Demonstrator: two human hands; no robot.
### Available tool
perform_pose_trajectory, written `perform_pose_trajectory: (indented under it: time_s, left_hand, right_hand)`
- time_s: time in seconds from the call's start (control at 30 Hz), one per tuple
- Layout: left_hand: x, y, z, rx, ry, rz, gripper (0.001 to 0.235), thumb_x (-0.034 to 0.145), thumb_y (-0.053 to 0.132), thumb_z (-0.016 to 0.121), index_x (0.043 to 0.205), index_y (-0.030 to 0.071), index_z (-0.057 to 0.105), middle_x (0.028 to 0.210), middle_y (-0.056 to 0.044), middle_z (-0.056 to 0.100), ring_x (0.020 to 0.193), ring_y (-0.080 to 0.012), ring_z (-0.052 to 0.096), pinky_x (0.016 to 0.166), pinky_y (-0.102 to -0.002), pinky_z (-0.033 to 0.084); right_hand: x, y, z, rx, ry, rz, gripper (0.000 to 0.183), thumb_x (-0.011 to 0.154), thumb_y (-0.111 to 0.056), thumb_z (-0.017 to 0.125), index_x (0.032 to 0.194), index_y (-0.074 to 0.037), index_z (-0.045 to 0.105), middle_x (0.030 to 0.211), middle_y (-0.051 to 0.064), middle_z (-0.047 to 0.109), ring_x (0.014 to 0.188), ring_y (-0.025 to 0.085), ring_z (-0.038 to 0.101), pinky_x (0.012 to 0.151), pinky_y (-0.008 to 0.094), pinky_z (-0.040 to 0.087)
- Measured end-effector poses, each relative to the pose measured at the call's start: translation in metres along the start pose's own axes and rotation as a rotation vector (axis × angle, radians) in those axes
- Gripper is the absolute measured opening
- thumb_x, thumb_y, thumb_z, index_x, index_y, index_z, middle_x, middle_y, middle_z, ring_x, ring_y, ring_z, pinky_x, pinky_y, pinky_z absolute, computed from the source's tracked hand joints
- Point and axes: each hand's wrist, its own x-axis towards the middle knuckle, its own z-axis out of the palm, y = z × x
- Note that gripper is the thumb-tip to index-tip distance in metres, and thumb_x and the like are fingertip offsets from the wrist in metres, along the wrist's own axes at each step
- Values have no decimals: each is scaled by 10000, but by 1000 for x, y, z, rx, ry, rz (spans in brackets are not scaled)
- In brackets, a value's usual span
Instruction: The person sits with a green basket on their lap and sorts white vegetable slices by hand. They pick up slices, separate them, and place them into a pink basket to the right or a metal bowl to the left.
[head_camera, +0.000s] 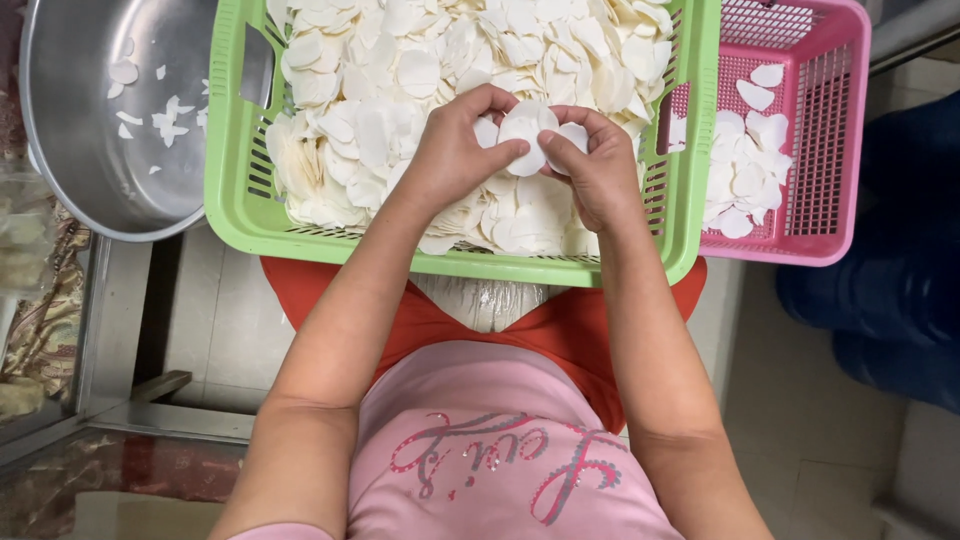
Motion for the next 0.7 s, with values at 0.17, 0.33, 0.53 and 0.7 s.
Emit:
perform_pose_trajectory:
  time_s: [0.17,0.33,0.53,0.7]
  left_hand:
    - [2,-6,-3,-29,14,8,235,807,58,769,1039,52,728,919,-38,741,815,-127,677,752,-246,560]
    - [7,-19,-4,-113,144,6,79,889,57,713,963,47,738,888,-56,761,831,-128,706,804,-245,596]
    - [11,-15,-4,-138,-44,-79,212,926,261,709,926,55,758,859,-44,754,770,-112,688,726,-242,583]
    - [13,-19,0,-230,-16,-45,28,891,72,741,905,73,716,858,-17,721,802,-95,642,753,-231,551]
  right_hand:
    - [1,6,-2,25,-26,8,287,893,41,722,1175,26,670,973,126,718,781,131,692,705,200,633]
    - [0,9,-4,-31,-15,-7,312,871,33,729,1178,38,675,999,151,728,808,145,696,705,193,611]
    - [3,13,-7,-153,-140,-13,276,862,30,756,1132,31,697,944,141,748,764,141,724,707,200,636]
    - [4,14,-8,-137,-145,6,264,843,11,798,1093,10,713,955,139,754,794,152,725,729,212,626]
